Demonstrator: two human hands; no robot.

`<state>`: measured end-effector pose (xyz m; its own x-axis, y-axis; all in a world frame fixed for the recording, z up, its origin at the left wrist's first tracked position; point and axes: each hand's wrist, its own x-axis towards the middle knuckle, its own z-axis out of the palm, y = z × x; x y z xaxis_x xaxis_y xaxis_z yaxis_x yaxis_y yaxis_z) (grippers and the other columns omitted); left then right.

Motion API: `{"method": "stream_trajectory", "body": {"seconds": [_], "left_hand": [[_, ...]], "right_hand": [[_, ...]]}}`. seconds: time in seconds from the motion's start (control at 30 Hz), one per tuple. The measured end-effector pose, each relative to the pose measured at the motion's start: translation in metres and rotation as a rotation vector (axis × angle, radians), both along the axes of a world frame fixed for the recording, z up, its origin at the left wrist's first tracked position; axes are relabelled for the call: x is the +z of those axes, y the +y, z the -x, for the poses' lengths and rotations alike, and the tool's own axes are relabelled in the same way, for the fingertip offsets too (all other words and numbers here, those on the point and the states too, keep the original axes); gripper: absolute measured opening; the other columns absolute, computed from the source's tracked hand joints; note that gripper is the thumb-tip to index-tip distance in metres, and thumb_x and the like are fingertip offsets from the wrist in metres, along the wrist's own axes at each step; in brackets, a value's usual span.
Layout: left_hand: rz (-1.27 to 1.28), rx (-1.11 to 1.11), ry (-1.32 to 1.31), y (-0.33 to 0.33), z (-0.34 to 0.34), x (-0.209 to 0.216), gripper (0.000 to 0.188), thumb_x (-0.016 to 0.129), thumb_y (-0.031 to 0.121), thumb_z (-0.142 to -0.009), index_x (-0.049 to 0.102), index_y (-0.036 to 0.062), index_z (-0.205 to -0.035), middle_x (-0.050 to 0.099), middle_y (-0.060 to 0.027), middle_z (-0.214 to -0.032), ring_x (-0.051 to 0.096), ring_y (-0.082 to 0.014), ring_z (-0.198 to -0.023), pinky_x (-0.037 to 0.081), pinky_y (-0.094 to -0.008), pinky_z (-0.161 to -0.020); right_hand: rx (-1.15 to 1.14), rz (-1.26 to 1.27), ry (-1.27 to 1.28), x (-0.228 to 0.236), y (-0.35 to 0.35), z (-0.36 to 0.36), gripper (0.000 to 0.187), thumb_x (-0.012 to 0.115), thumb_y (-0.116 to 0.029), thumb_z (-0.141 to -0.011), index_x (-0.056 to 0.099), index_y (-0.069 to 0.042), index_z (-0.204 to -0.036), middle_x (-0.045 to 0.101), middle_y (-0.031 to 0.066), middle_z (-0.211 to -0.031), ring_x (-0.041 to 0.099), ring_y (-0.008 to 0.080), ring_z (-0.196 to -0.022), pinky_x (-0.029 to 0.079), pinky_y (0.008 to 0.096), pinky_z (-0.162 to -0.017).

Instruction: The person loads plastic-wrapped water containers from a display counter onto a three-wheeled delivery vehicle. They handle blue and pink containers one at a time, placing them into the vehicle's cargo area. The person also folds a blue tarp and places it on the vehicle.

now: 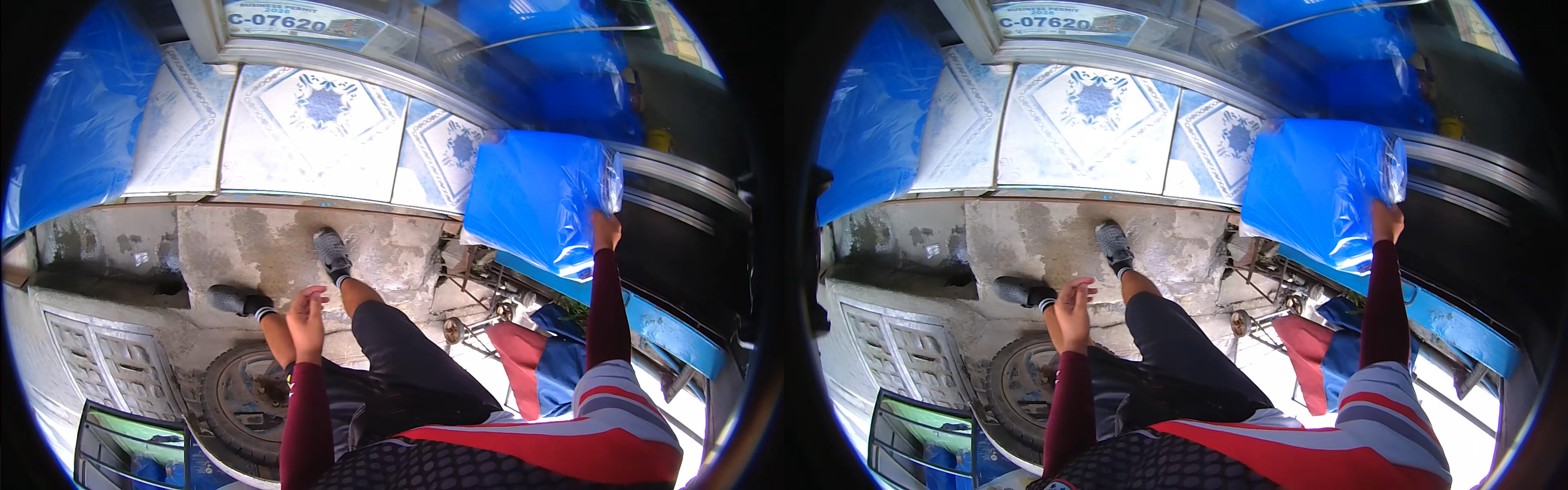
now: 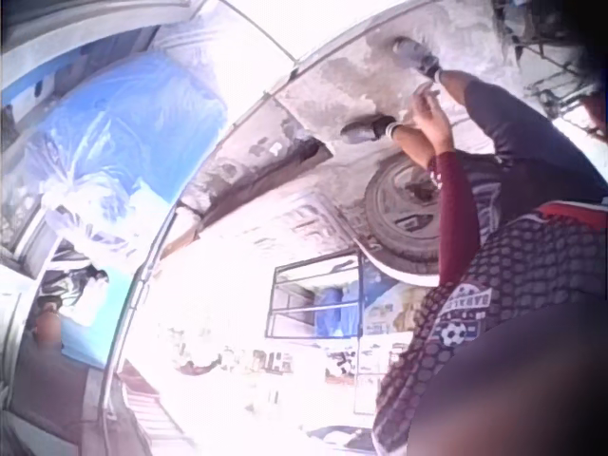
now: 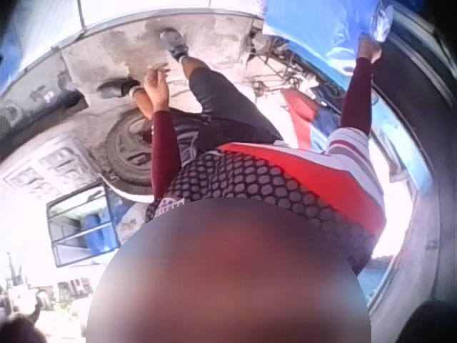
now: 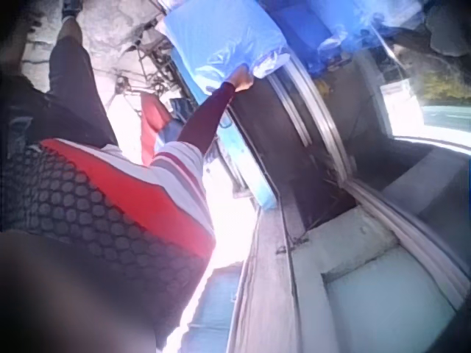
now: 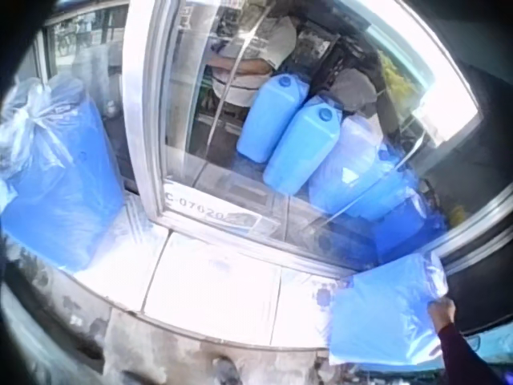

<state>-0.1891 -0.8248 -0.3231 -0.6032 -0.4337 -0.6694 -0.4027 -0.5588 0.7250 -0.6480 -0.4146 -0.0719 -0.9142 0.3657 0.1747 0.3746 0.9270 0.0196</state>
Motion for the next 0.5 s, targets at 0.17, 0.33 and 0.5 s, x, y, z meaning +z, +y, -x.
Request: {"method": "stream_trajectory", "body": {"seconds": [0.17,0.33,0.5], "left_hand": [[0.006,0.085,-0.078,-0.038,-0.054,-0.022,0.019,0.055,0.011,-0.101,0.067,-0.0011,-0.108,0.071,-0.0065,-0.102,0.068,-0.0133,-0.087,0.052,-0.0268,-0.076],[0.268,-0.026,-0.454,-0.103,-0.197,-0.024,0.021,0.055,0.013,-0.100,0.066,-0.0004,-0.112,0.072,-0.0108,-0.104,0.070,-0.0191,-0.086,0.056,-0.0323,-0.076],[0.409,-0.325,-0.619,-0.161,-0.253,-0.011,0.020,0.059,0.012,-0.096,0.067,0.0004,-0.110,0.074,-0.0144,-0.099,0.073,-0.0240,-0.091,0.057,-0.0344,-0.078]], "right_hand": [[0.321,0.171,-0.013,-0.007,0.002,-0.065,0.023,0.065,-0.014,-0.077,0.072,0.000,-0.095,0.071,0.0103,-0.075,0.068,0.0220,-0.071,0.052,0.0361,-0.070],[0.870,0.179,-0.178,0.007,-0.037,-0.067,0.024,0.071,-0.010,-0.078,0.071,0.002,-0.098,0.073,0.0204,-0.085,0.074,0.0316,-0.082,0.054,0.0381,-0.069],[0.896,-0.015,-0.384,0.012,-0.094,-0.068,0.021,0.070,-0.010,-0.077,0.070,0.000,-0.094,0.070,0.0230,-0.086,0.069,0.0410,-0.087,0.053,0.0420,-0.076]]}}
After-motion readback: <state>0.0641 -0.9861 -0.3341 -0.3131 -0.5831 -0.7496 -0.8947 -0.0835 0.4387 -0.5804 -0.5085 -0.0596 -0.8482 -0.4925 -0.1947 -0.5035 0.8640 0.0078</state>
